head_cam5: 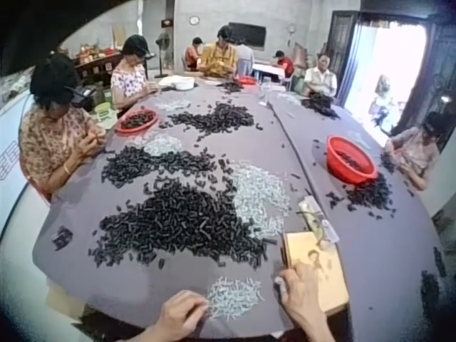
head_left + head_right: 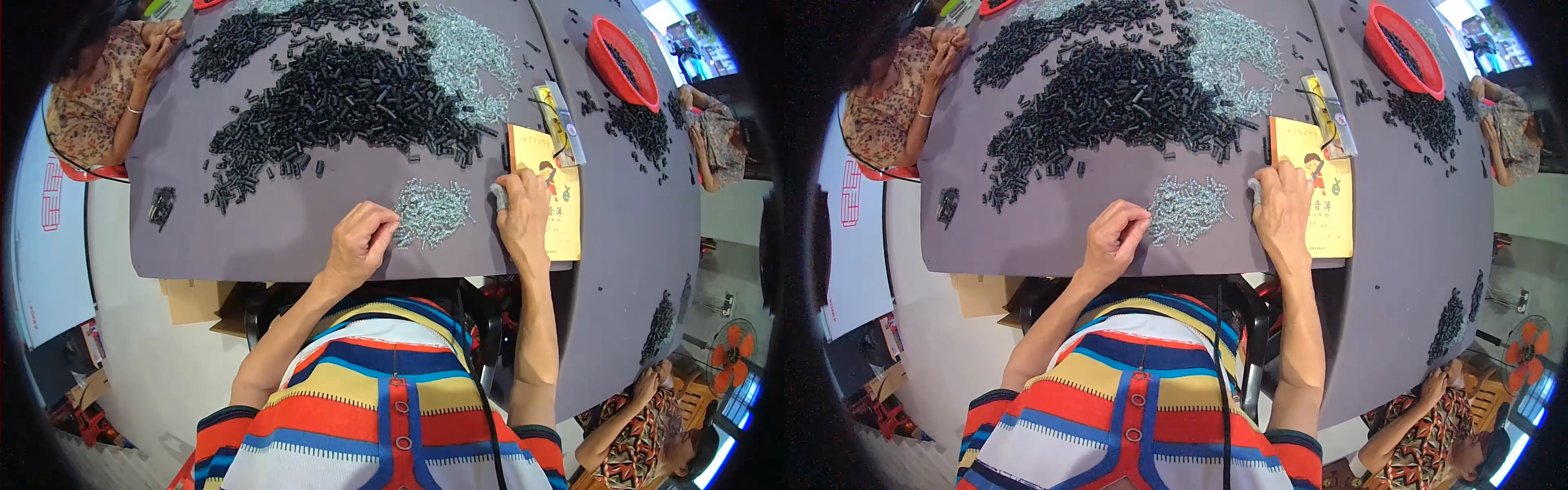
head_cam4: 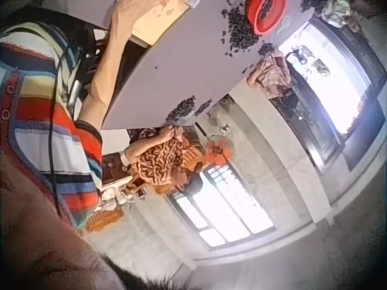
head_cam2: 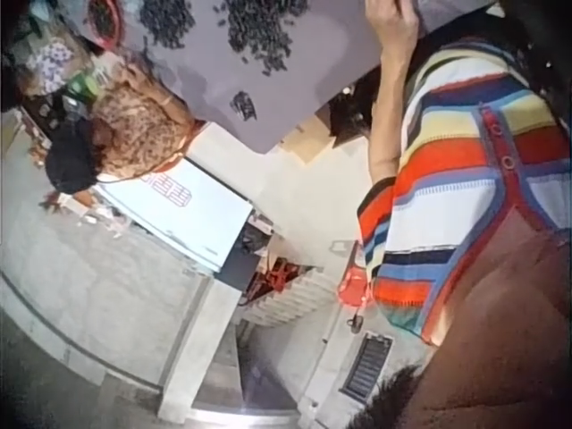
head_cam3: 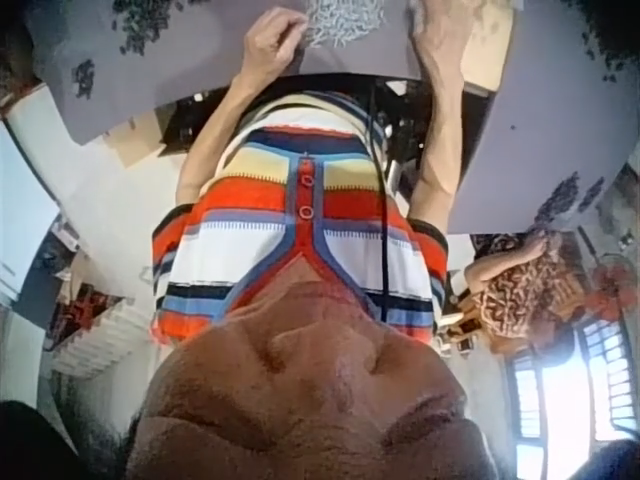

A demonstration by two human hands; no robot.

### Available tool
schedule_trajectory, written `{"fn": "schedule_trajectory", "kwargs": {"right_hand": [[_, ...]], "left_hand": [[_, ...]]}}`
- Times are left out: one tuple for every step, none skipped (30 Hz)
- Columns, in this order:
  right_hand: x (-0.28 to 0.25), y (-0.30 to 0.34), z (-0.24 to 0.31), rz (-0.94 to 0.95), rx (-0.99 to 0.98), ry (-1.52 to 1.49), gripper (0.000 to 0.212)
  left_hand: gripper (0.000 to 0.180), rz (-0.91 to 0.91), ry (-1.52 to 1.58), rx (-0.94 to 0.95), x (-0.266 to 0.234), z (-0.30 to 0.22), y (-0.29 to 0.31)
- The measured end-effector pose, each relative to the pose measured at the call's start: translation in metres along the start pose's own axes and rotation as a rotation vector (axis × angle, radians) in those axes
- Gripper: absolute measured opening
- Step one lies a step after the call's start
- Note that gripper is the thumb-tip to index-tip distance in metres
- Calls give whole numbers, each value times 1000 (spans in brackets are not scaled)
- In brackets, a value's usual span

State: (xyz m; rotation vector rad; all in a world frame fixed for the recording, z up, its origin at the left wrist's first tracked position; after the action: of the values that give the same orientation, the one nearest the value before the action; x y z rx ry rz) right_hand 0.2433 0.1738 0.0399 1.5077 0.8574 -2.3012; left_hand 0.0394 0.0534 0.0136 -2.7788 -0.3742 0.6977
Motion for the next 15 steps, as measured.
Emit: {"fn": "schedule_trajectory", "kwargs": {"right_hand": [[2,-1,-1,1,-1,0,33],[4,-1,-4,-1,17,-29,31],[6,0,-8,-3,33,-56,30],[4,3,-18,-28,106,-136,27],[2,7,-28,-53,179,-216,24],[-4,8,-31,-51,190,-184,20],[-9,8,-31,-47,192,-182,20],[-11,7,-28,-3,170,-189,23],[-14,6,-26,36,149,-194,25],[-15,5,-21,55,82,-164,33],[-13,9,-20,75,74,-128,34],[-10,9,-14,97,59,-85,35],[-11,4,-2,73,7,16,34],[-9,2,0,72,3,24,34],[-3,2,-4,92,25,26,36]], "left_hand": [[11,-1,0,-1,0,0,0],[11,-5,0,7,0,-1,1],[11,-10,1,16,0,-2,0],[11,-11,2,16,0,-1,-1],[11,-12,5,21,0,-1,-2],[11,-11,8,22,2,-2,-1],[11,-9,10,19,2,-1,0],[11,-10,-2,20,1,-1,0],[11,-8,-13,25,1,-2,-1],[11,-4,-11,28,2,-2,-2],[10,5,-12,10,3,-3,-2],[10,6,-7,-6,1,-1,-1],[10,2,0,-2,0,0,-1],[10,-8,-4,11,-2,0,-1],[10,-9,-12,24,-1,-2,-2]]}}
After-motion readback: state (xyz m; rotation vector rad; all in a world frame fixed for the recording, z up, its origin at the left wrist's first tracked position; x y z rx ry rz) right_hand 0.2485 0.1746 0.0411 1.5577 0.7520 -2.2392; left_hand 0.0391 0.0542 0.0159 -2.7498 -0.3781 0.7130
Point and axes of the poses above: each hand's wrist, its own y-axis away from the middle knuckle, its own x-axis out of the palm, z = x × y, the point moved 7 cm from there along -y, towards the middle knuckle, and after that the axes turned 1 degree about -x, right-handed, at the moved point
